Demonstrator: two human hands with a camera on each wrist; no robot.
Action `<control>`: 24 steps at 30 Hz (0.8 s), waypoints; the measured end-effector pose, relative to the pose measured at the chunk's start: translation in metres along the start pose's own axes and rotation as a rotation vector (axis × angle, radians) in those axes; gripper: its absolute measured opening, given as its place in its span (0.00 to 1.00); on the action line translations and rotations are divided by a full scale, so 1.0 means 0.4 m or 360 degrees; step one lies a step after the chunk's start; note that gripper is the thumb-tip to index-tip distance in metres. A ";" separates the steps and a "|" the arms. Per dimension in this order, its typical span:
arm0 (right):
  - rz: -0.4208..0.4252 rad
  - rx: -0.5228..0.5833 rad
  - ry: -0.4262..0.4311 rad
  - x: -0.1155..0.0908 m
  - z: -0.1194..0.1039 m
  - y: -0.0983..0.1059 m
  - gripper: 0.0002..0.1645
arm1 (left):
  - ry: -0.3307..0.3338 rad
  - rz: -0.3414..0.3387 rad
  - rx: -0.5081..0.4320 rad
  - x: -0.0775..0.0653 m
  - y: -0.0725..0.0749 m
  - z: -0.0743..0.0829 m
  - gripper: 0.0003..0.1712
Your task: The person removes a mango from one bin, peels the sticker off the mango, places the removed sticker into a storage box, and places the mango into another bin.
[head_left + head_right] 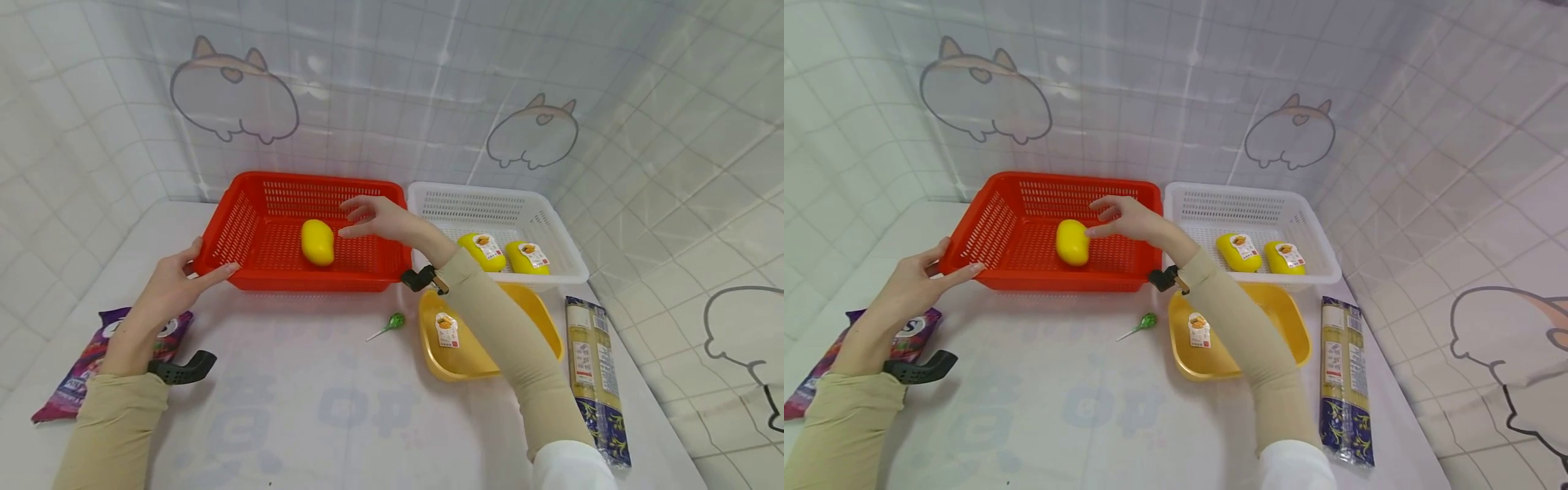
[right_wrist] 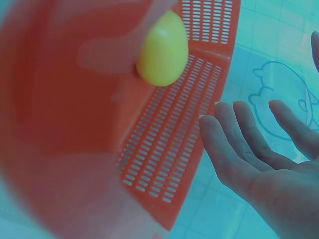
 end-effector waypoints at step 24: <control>-0.0027 -0.0095 -0.0050 -0.094 0.055 0.048 0.32 | 0.0050 -0.0036 0.0004 -0.005 0.005 0.005 0.61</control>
Point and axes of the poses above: each hand's wrist, its own x-axis towards the middle knuckle, its own y-axis out of the back of the hand, z = x × y, the point moved 8 cm from there along x, towards the middle knuckle, and after that the axes turned 15 degrees about x, right-handed, at the moved point
